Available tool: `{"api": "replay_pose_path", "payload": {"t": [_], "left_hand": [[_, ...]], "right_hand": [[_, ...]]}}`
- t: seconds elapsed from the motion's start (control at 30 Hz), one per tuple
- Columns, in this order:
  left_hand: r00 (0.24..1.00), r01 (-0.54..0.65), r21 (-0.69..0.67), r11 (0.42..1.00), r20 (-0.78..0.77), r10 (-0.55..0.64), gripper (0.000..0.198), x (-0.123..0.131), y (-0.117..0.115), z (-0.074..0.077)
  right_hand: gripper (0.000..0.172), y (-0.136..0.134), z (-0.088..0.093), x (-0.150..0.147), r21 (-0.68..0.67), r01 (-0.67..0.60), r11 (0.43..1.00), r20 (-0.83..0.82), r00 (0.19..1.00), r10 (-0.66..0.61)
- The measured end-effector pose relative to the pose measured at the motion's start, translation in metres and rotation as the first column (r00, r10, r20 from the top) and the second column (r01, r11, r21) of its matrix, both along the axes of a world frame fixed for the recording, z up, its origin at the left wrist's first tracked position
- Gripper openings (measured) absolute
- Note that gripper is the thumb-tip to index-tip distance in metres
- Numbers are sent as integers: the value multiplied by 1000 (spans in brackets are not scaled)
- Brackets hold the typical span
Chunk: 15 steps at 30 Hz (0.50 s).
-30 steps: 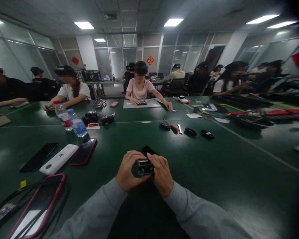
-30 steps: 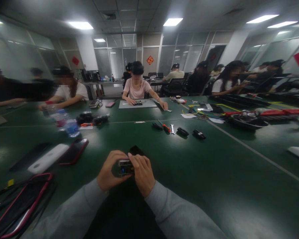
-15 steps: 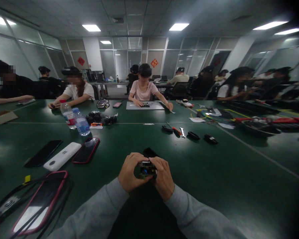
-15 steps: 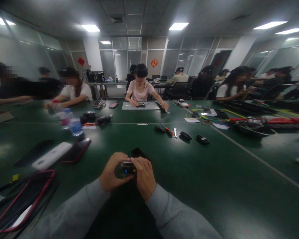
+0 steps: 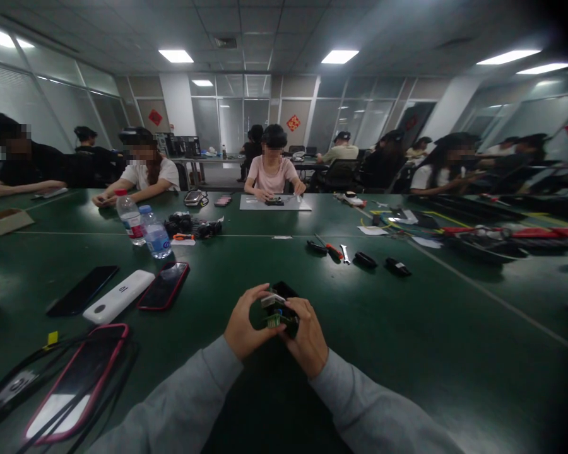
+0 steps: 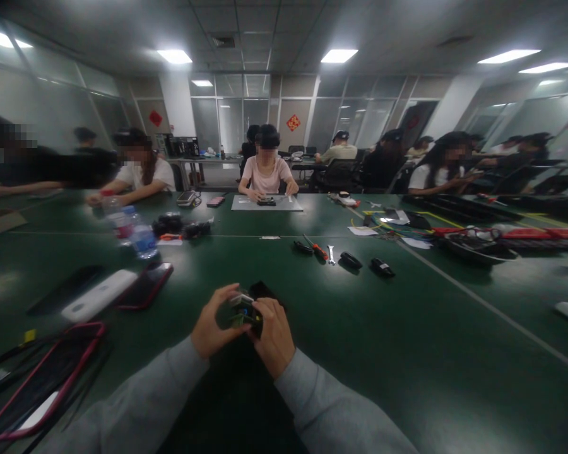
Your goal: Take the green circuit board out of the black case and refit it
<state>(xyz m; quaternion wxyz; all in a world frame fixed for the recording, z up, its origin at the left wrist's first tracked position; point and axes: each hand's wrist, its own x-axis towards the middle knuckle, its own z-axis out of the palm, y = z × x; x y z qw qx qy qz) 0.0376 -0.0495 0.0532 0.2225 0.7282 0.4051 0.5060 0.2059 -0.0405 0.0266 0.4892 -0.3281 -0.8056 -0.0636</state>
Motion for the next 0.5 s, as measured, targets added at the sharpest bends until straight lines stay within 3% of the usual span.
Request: {"api": "replay_pose_path", "payload": {"t": [0.1, 0.23, 0.5], "left_hand": [[1000, 21, -21, 1000, 6, -21, 64, 0, 0, 1], [997, 72, 59, 996, 19, -73, 50, 1, -1, 9], [996, 90, 62, 994, -9, -89, 52, 2, -4, 15]], "right_hand": [[44, 1, 0, 1, 1, 8, 1000, 15, 1000, -8], [42, 2, 0, 2, 22, -3, 1000, 23, 1000, 3], [34, -1, 2, 1, 44, -30, 999, 28, 999, 29]]}}
